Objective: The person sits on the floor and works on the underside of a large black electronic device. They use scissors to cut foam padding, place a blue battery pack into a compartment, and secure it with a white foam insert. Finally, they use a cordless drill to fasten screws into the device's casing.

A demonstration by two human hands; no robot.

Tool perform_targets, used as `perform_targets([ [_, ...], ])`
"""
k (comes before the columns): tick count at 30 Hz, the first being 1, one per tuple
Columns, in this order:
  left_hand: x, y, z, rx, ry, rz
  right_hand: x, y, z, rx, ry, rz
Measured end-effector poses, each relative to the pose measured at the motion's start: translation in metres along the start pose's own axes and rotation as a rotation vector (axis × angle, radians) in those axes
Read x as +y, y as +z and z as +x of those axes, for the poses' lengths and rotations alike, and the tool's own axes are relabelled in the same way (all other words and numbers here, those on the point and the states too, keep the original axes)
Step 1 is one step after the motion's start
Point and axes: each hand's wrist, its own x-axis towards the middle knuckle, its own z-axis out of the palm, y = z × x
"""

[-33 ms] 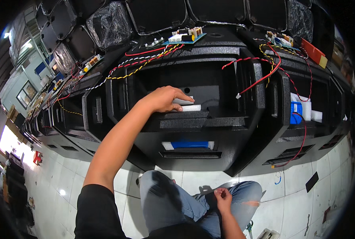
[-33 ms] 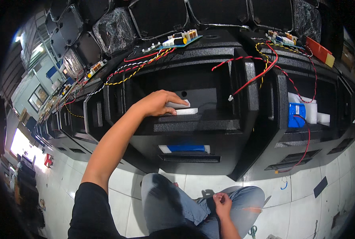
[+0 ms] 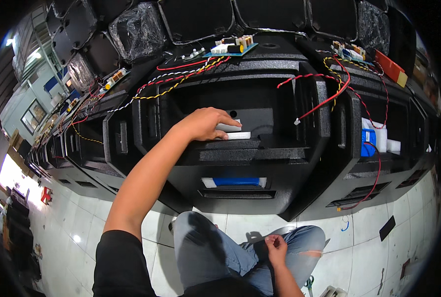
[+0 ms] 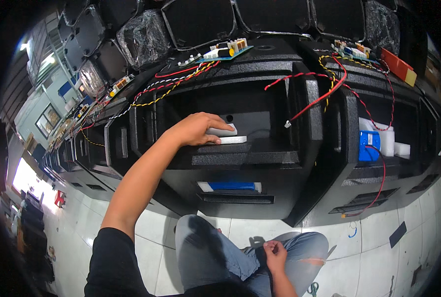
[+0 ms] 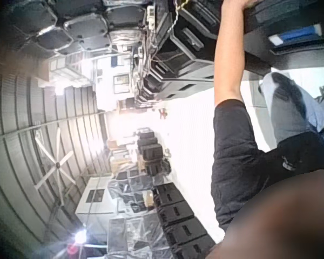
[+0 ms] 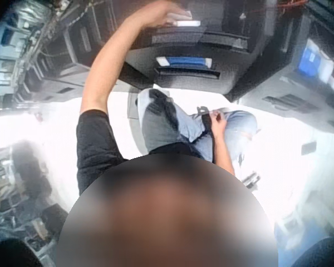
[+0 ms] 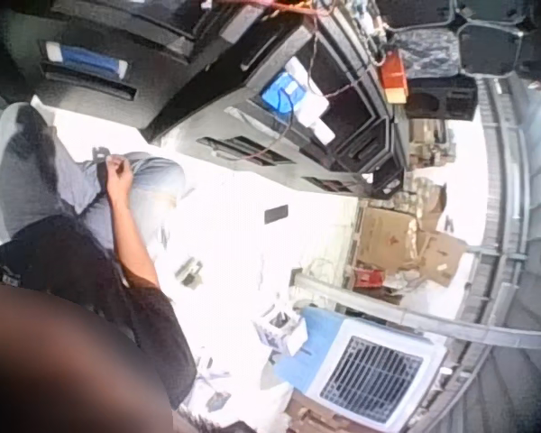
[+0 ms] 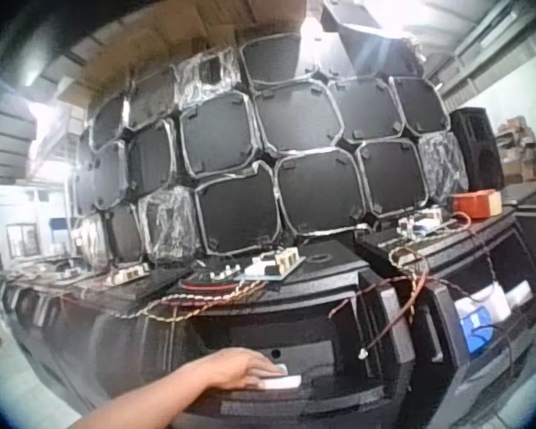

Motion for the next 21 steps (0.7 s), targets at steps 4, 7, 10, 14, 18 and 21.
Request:
perform_targets([
  [4, -0.001, 0.007, 0.005, 0.027, -0.058, 0.267, -0.010, 0.018, 0.014, -0.083, -0.055, -0.205],
  [7, -0.014, 0.019, 0.003, 0.163, -0.028, 0.271, 0.002, 0.012, 0.024, -0.079, -0.077, -0.202],
  [10, -0.018, 0.012, -0.014, 0.420, -0.081, 0.055, 0.012, 0.006, 0.021, -0.054, -0.030, -0.091],
  [14, 0.003, -0.002, -0.055, 0.656, -0.381, -0.739, 0.021, -0.002, 0.018, -0.034, -0.016, -0.066],
  [18, 0.056, 0.027, -0.098, 0.822, -0.320, -1.418, 0.010, -0.007, 0.014, -0.087, 0.017, -0.042],
  [21, 0.093, 0.064, -0.139, 0.963, -0.407, -1.606, -0.003, -0.003, 0.006, -0.113, 0.059, -0.055],
])
